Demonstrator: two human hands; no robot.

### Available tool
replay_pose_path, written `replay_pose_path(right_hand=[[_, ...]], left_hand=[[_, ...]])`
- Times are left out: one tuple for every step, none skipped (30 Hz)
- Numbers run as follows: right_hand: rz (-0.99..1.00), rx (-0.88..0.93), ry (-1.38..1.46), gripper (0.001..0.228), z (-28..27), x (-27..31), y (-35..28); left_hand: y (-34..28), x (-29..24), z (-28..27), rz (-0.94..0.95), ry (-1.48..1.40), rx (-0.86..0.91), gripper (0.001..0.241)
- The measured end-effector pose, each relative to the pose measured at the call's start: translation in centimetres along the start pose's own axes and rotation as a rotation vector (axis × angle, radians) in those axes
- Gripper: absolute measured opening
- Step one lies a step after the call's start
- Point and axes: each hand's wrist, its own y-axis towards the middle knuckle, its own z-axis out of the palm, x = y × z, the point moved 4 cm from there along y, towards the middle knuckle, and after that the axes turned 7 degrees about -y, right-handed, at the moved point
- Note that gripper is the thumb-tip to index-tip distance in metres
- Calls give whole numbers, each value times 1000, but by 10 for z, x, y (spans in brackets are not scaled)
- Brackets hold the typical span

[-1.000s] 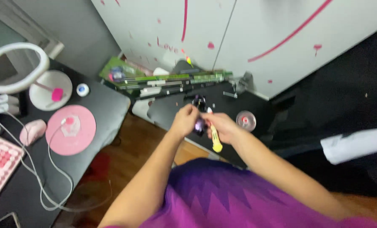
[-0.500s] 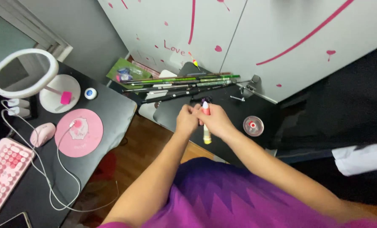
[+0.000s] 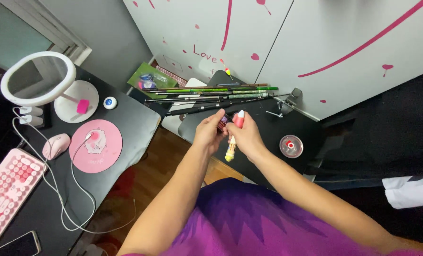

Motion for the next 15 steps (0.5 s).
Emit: replay_pose_path(right_hand=[[-3, 2, -2, 19, -1, 6, -3], [16, 25, -24, 19, -1, 12, -6], [35, 48, -46, 19, -2, 17, -9], [36, 49, -48, 19, -3, 11, -6], [-8, 77, -40, 19, -4, 7, -3], [-51, 105, -28, 19, -5, 3, -1], [-46, 105, -28, 19, -8, 0, -2], [-51, 93, -72, 22, -9, -1, 0], [-56, 80, -116, 25, -10, -1, 0], [-61, 80, -115, 25, -10, 2, -1], [-42, 76, -178, 26, -11, 5, -2], [-17, 70, -239, 28, -12, 6, -4], [-16, 67, -237, 28, -14, 8, -4], [-34, 59, -305, 26, -14, 10, -6], [-52, 52, -373, 25, -15, 12, -8]], left_hand=[[-3, -5, 5, 3, -2, 1, 29], [-6, -8, 9, -17, 17, -12, 29], [-9, -11, 13, -37, 35, -24, 30], [-10, -16, 14, -39, 33, -25, 30], [-12, -19, 15, -77, 138, -27, 33], [-13, -22, 16, -118, 244, -31, 37], [-15, -21, 20, -122, 243, -34, 37], [-16, -23, 23, -121, 330, -57, 37], [-18, -26, 26, -120, 417, -81, 37], [-20, -28, 30, -116, 419, -79, 37], [-22, -31, 33, -102, 515, -126, 41], [-26, -32, 35, -93, 611, -174, 45], [-21, -31, 33, -95, 614, -172, 45], [-17, -31, 30, -45, 682, -155, 46], [-14, -31, 27, 5, 749, -137, 47]])
